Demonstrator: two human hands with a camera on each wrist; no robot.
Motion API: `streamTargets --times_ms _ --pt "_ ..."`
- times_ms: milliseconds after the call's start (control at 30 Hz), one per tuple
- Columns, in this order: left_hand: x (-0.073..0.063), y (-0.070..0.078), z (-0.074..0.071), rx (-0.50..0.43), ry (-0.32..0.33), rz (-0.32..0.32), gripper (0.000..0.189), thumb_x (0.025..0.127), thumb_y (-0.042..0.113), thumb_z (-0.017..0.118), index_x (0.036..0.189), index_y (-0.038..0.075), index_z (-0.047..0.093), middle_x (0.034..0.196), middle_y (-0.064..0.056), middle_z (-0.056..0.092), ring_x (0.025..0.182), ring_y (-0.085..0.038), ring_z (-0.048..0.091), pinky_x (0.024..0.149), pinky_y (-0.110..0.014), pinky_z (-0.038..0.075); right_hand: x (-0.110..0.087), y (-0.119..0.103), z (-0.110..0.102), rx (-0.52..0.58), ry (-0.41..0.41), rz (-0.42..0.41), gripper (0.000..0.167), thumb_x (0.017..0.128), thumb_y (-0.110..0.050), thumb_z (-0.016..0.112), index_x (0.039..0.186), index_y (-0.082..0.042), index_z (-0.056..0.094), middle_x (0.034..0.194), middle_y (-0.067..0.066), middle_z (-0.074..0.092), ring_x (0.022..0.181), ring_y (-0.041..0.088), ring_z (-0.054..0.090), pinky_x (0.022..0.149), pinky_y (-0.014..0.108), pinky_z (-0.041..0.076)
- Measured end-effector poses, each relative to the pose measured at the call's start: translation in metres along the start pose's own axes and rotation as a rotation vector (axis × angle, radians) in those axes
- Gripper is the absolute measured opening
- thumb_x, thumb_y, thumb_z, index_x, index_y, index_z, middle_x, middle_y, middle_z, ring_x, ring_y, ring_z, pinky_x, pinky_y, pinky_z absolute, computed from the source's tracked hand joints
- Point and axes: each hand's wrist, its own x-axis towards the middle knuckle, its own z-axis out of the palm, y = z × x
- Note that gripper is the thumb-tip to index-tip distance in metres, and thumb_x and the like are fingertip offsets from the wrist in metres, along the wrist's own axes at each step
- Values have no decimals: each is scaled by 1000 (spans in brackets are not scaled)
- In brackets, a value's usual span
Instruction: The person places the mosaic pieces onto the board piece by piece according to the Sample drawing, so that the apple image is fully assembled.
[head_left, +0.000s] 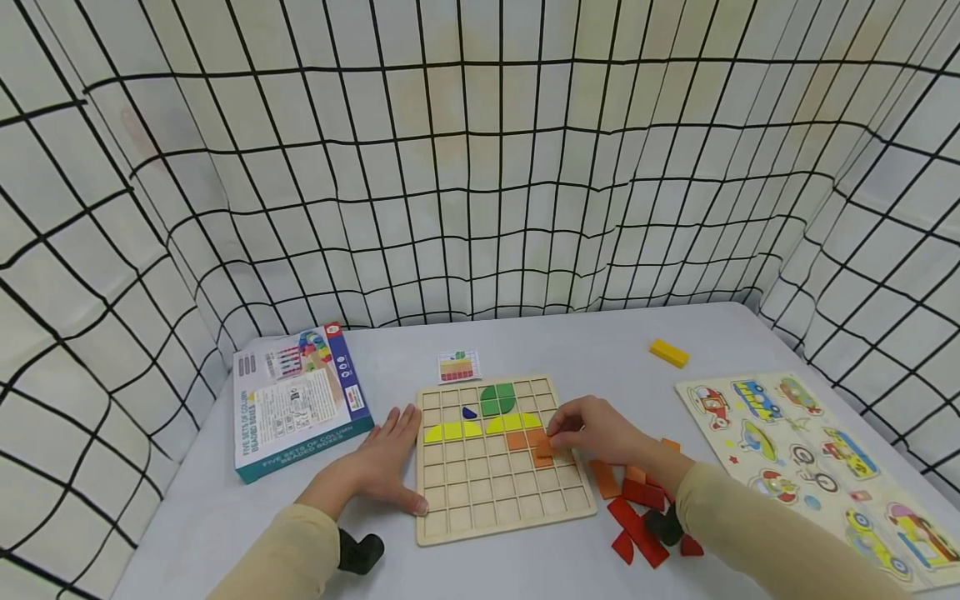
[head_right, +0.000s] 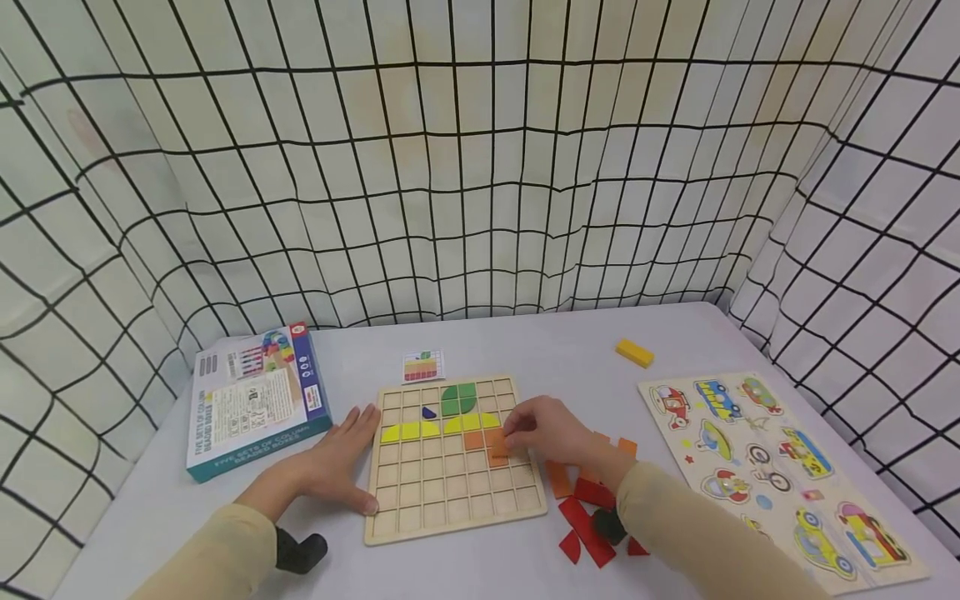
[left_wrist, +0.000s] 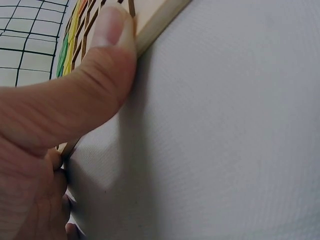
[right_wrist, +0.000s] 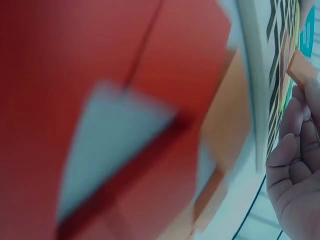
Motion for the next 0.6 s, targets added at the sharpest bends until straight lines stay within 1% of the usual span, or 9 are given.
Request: streamTargets --times_ms 133,267,433,600 --pt "0 0 1 -7 2 -4 135 68 46 93 161 -6 11 171 -26 5 158 -48 -1 127 -65 6 7 -11 13 28 -24 -16 4 93 -14 76 94 -10 74 90 -4 72 83 12 60 76 22 52" --pt "-1 1 1 -7 2 -6 135 68 47 93 161 -6 11 171 -26 5 158 -48 -1 127 -65 6 12 -16 23 26 -33 -18 4 92 -14 77 93 -10 75 87 -4 72 80 9 60 74 21 53" --pt "-1 1 0 -6 -1 -6 135 69 47 93 161 -6 10 171 -25 4 158 -47 -1 127 -65 6 15 -19 28 -20 -30 -18 5 91 -15 78 91 -11 76 84 -5 71 77 10 59 71 20 52" --pt "-2 1 0 -8 1 -6 134 68 47 93 161 -6 11 171 -26 5 158 -47 -1 127 -65 6 16 -23 30 -94 -24 -34 5 91 -16 78 88 -13 76 84 -7 70 80 11 57 72 21 51"
